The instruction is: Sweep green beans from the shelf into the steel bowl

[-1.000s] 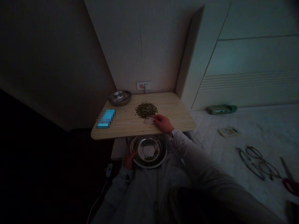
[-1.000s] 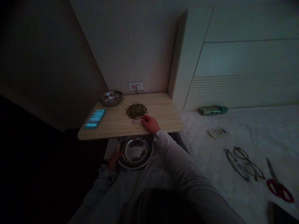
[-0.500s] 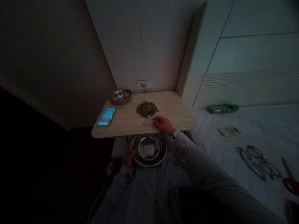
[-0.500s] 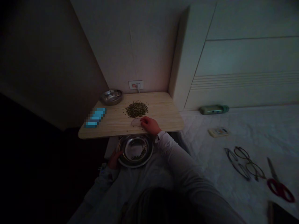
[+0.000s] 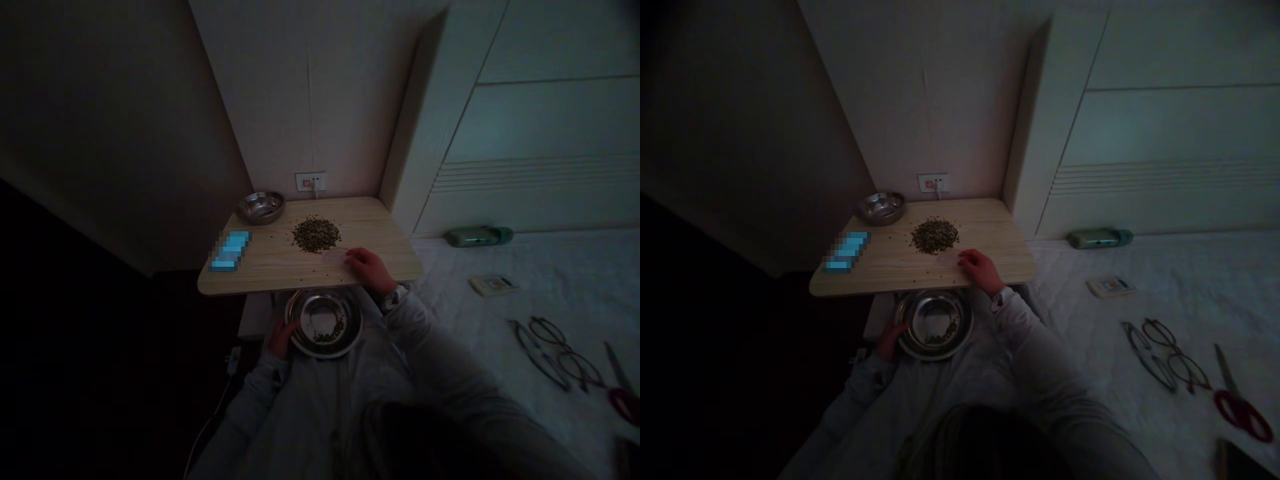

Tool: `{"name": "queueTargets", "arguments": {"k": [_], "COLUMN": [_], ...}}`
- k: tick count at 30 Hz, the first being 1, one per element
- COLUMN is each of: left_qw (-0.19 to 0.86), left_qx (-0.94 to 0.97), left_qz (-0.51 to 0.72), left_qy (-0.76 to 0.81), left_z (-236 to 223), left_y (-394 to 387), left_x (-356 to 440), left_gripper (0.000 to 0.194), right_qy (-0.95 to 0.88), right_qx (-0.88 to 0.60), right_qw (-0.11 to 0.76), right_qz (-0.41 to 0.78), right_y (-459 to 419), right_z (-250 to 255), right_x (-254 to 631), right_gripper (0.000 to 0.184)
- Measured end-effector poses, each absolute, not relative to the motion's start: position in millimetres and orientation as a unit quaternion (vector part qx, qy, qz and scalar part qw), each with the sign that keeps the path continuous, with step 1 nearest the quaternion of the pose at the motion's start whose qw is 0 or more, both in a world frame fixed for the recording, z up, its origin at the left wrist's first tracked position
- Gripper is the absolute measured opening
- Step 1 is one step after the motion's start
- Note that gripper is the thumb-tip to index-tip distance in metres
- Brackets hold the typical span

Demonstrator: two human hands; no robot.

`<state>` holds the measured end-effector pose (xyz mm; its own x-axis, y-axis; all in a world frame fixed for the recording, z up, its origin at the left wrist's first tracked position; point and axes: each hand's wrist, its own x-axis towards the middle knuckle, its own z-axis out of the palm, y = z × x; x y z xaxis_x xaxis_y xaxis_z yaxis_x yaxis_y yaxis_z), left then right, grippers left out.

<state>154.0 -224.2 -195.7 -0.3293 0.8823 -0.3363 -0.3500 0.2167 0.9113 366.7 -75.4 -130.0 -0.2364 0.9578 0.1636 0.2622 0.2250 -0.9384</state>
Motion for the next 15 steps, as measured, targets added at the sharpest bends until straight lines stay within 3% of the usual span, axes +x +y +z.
{"name": "queueTargets", "arguments": {"k": [7, 15], "left_qw": [0.633, 0.644], "left_qx": [0.185, 0.171], "left_qz": [0.558, 0.558], "left_qy": [0.503, 0.494], "left_z": [-188.5, -186.8], "left_y": [-207.9, -206.9], "left_x": [176.9, 184.2], "left_gripper": [0.04, 0.039], "right_qy": [-0.664, -0.67], "right_qx": [-0.523, -0.475], "right_qw": [0.389, 0.359], "right_qz": [0.366, 0.444], "right_y": [-98.7, -103.9], "right_z": [-130.2, -127.5], "right_x": [421.4, 405.8], "right_gripper": [0.023, 0.029]}}
